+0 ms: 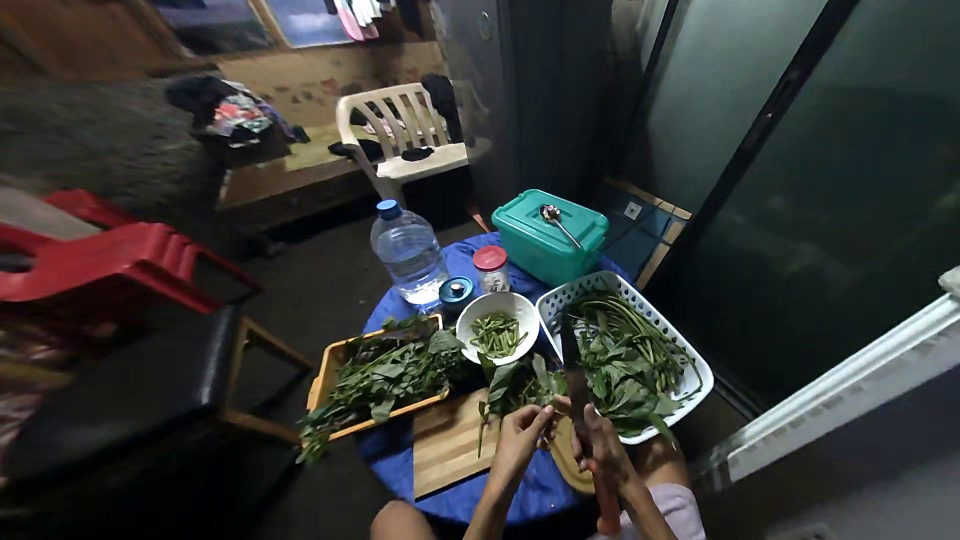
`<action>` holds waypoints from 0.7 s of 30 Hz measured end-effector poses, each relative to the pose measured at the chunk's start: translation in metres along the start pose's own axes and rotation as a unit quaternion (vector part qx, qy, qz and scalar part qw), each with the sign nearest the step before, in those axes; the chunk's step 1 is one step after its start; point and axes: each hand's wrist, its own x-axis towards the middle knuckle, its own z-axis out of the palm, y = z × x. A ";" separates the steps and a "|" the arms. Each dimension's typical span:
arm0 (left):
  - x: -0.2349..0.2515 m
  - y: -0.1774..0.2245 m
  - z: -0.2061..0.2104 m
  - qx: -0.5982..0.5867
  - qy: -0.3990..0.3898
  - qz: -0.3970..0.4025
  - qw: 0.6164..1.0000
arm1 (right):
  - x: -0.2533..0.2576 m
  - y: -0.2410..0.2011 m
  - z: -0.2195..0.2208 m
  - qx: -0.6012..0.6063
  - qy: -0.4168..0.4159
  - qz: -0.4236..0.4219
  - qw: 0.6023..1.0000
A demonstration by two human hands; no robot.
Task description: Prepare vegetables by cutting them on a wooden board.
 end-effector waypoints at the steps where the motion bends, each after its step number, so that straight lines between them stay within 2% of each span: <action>1: -0.001 -0.001 0.002 0.011 -0.001 0.014 1.000 | 0.001 -0.001 0.001 0.030 -0.002 0.011 0.999; 7: -0.004 0.007 0.018 0.190 0.043 0.073 0.978 | 0.000 -0.001 0.007 0.081 0.021 0.032 0.996; 12: -0.013 0.023 0.022 0.318 -0.013 0.150 0.936 | 0.000 -0.008 -0.004 0.064 0.005 0.041 0.997; 16: -0.014 0.029 0.025 0.323 -0.042 0.151 0.933 | 0.002 -0.007 -0.006 0.003 0.031 0.022 0.999; 18: -0.015 0.029 0.028 0.312 -0.031 0.154 0.937 | 0.005 -0.005 -0.005 -0.037 0.055 0.018 0.998; 21: -0.011 0.020 0.031 0.290 0.001 0.157 0.944 | 0.010 0.000 -0.006 -0.176 0.076 -0.010 0.981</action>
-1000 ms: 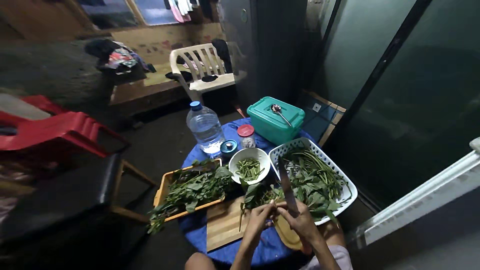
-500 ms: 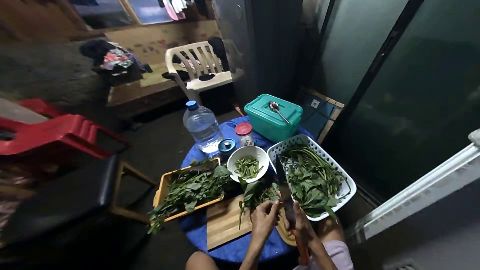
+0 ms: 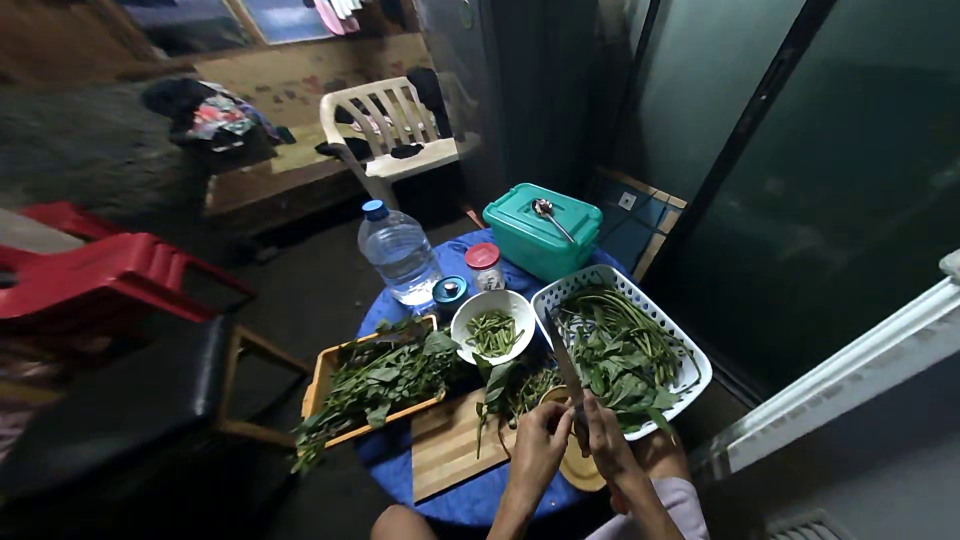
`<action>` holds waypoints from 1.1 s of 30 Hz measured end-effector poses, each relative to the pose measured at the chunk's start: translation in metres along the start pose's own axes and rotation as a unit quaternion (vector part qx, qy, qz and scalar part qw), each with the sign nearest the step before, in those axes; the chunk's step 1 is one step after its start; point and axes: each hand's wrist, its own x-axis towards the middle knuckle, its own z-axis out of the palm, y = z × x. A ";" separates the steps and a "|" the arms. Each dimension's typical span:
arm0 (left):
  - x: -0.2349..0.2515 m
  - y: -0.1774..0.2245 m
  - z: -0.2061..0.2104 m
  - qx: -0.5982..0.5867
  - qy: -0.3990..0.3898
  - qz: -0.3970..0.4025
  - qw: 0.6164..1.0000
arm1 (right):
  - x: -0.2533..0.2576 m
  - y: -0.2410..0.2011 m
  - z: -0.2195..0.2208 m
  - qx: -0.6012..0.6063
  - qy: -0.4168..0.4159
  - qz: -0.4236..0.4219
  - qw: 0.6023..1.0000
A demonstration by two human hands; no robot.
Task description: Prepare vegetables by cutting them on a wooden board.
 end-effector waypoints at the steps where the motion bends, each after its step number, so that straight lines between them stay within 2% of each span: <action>1: 0.001 -0.001 0.002 -0.002 0.009 -0.001 1.000 | 0.001 0.000 0.000 -0.036 0.008 -0.014 0.999; 7: 0.006 -0.013 0.019 0.046 0.097 0.053 0.993 | 0.012 -0.004 0.007 -0.090 0.046 0.003 0.995; 11: 0.001 -0.036 0.020 0.051 0.126 0.056 0.989 | 0.044 -0.003 -0.002 -0.083 0.076 0.025 0.993; 16: -0.010 -0.101 0.006 0.096 0.155 -0.016 0.983 | 0.101 -0.017 -0.032 -0.117 0.114 0.065 0.984; 19: -0.002 -0.133 -0.001 0.079 0.169 -0.067 0.980 | 0.118 -0.022 -0.039 -0.119 0.093 0.114 0.982; 21: 0.004 -0.137 -0.008 0.056 0.111 -0.117 0.985 | 0.115 -0.018 -0.036 -0.103 0.082 0.125 0.983; 23: 0.009 -0.143 -0.015 0.061 0.087 -0.165 0.981 | 0.105 -0.011 -0.030 -0.094 0.076 0.133 0.984; 26: 0.011 -0.164 -0.031 0.082 0.124 -0.241 0.959 | 0.089 -0.001 -0.023 -0.080 0.084 0.156 0.981; 29: 0.012 -0.194 -0.039 0.094 0.133 -0.265 0.950 | 0.083 0.007 -0.021 -0.078 0.103 0.170 0.977; 31: 0.015 -0.198 -0.042 0.099 0.120 -0.277 0.948 | 0.079 0.007 -0.019 -0.053 0.105 0.159 0.980; 33: 0.020 -0.187 -0.049 0.056 0.129 -0.284 0.948 | 0.074 0.004 -0.017 -0.032 0.102 0.136 0.985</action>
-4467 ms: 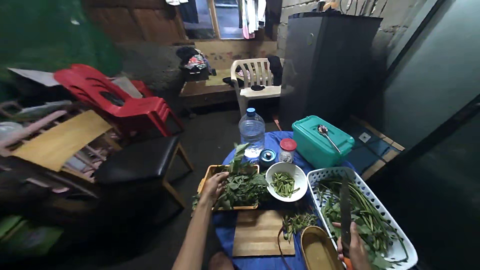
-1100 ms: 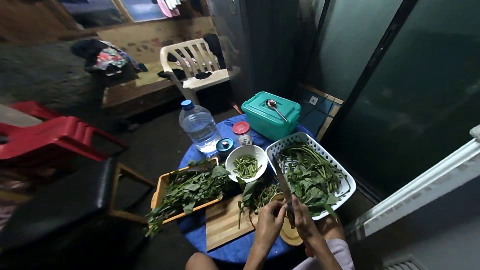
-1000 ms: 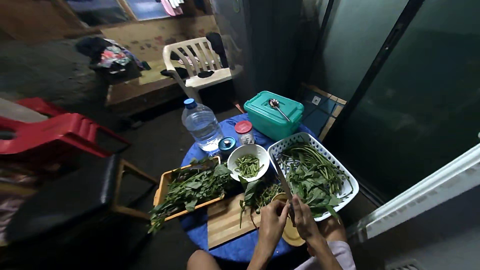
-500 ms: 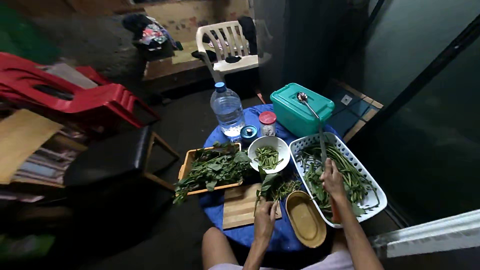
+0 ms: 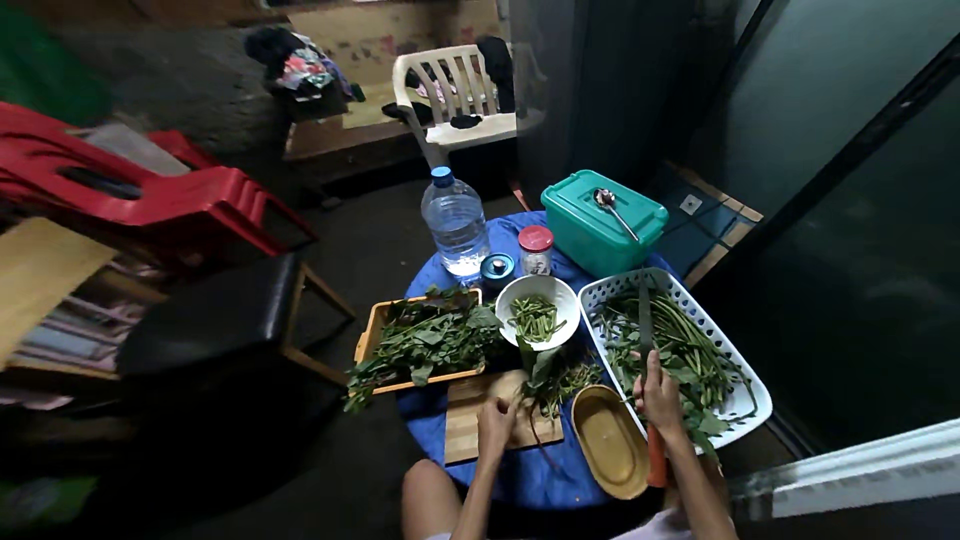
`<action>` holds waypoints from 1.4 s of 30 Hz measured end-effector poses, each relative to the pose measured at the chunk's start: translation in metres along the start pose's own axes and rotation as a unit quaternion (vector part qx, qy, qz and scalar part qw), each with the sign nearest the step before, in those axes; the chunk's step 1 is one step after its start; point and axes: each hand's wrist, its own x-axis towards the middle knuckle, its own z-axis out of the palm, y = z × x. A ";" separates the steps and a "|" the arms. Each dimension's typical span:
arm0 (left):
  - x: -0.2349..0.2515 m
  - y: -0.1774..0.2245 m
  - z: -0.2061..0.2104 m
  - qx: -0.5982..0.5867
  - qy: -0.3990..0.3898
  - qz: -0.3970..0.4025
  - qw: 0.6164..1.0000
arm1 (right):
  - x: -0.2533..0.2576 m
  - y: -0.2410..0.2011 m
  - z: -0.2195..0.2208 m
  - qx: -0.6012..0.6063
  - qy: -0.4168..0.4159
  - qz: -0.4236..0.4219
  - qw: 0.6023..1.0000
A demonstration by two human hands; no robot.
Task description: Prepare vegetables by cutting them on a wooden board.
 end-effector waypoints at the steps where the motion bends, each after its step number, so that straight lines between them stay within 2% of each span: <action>1: -0.003 0.008 -0.004 -0.037 0.000 -0.002 0.999 | -0.002 0.000 0.001 -0.001 0.005 -0.014 1.000; 3: -0.010 0.024 -0.012 -0.122 -0.004 0.010 0.992 | -0.005 0.000 0.002 -0.015 0.027 -0.044 0.999; 6: -0.027 0.055 -0.021 -0.214 -0.004 0.084 0.973 | -0.007 -0.004 0.001 -0.019 0.052 -0.052 0.997; 12: -0.053 0.138 -0.013 -0.294 -0.046 0.213 0.931 | -0.017 -0.018 -0.009 0.045 0.066 -0.074 0.994; 15: -0.059 0.180 0.003 -0.295 -0.076 0.263 0.915 | -0.022 -0.030 -0.022 0.166 0.018 -0.057 0.984; 20: -0.073 0.226 0.027 -0.296 -0.133 0.285 0.902 | -0.025 -0.025 -0.051 0.375 -0.148 -0.059 0.913; 23: -0.075 0.230 0.041 -0.288 -0.189 0.295 0.891 | -0.025 -0.018 -0.062 0.392 -0.187 -0.031 0.900; 30: -0.073 0.228 0.066 -0.253 -0.235 0.240 0.907 | -0.010 0.003 -0.058 0.419 -0.135 0.028 0.897; 35: -0.069 0.230 0.084 -0.249 -0.215 0.209 0.921 | 0.003 0.019 -0.044 0.455 -0.115 0.042 0.882; 38: -0.063 0.226 0.095 -0.215 -0.185 0.202 0.938 | 0.007 0.021 -0.033 0.464 -0.064 0.064 0.881; 42: -0.060 0.225 0.097 -0.172 -0.162 0.186 0.954 | 0.015 0.028 -0.018 0.462 -0.021 0.050 0.885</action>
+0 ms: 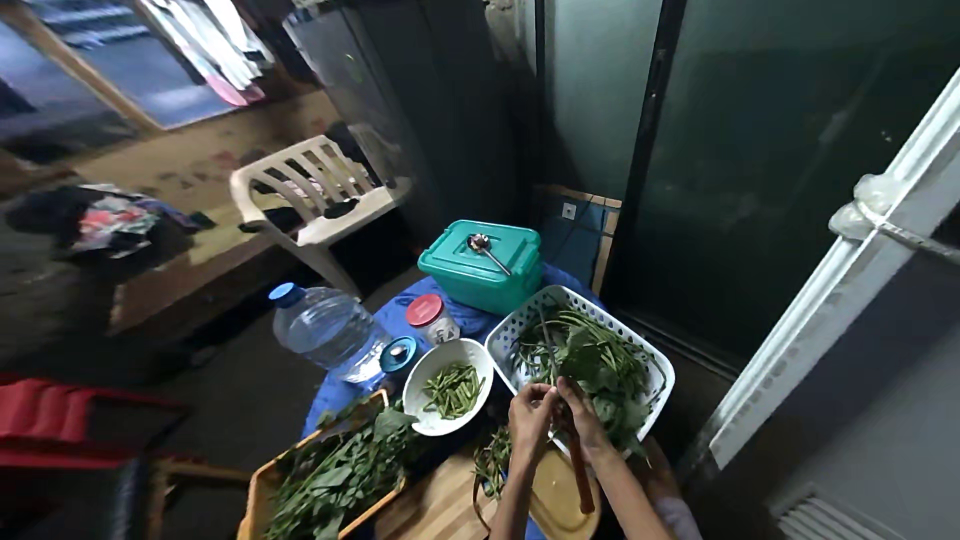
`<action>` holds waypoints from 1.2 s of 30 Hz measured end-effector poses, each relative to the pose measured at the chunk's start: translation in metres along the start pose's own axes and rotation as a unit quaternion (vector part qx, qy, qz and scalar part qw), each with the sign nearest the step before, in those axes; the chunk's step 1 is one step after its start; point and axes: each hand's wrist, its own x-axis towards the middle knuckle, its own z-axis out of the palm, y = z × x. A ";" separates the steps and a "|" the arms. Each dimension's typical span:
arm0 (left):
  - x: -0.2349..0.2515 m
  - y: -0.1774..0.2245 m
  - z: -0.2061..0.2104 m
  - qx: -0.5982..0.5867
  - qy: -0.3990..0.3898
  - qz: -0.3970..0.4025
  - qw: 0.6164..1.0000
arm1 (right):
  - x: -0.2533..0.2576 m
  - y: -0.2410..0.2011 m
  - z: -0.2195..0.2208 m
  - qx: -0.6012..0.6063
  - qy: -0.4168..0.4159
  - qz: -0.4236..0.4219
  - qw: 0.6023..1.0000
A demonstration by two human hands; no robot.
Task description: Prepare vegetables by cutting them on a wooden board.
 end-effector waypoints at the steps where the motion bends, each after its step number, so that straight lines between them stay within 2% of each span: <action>1: 0.000 0.000 -0.001 0.001 0.005 -0.006 1.000 | 0.002 0.002 0.000 0.011 0.011 -0.001 1.000; 4: -0.001 -0.006 -0.006 0.009 0.025 -0.016 1.000 | 0.011 0.002 -0.009 0.036 -0.005 0.017 0.999; 8: 0.001 -0.014 -0.011 0.008 0.017 -0.016 1.000 | 0.017 -0.006 -0.021 0.039 -0.106 0.108 0.988; 11: -0.001 -0.019 -0.012 0.005 -0.005 -0.017 1.000 | 0.023 -0.010 -0.023 0.098 -0.167 0.169 0.966; 15: -0.007 -0.029 -0.022 -0.006 -0.008 -0.016 1.000 | 0.032 -0.008 -0.026 0.172 -0.212 0.163 0.948; 24: -0.014 -0.041 -0.046 0.015 -0.003 -0.015 1.000 | 0.034 0.001 -0.023 0.160 -0.214 0.160 0.950; 29: -0.017 -0.045 -0.060 0.070 -0.016 -0.021 0.997 | 0.030 -0.004 -0.013 0.044 -0.155 0.173 0.972; 36: -0.025 -0.044 -0.066 0.012 -0.019 -0.061 0.998 | 0.030 -0.007 0.012 -0.115 -0.071 0.152 0.979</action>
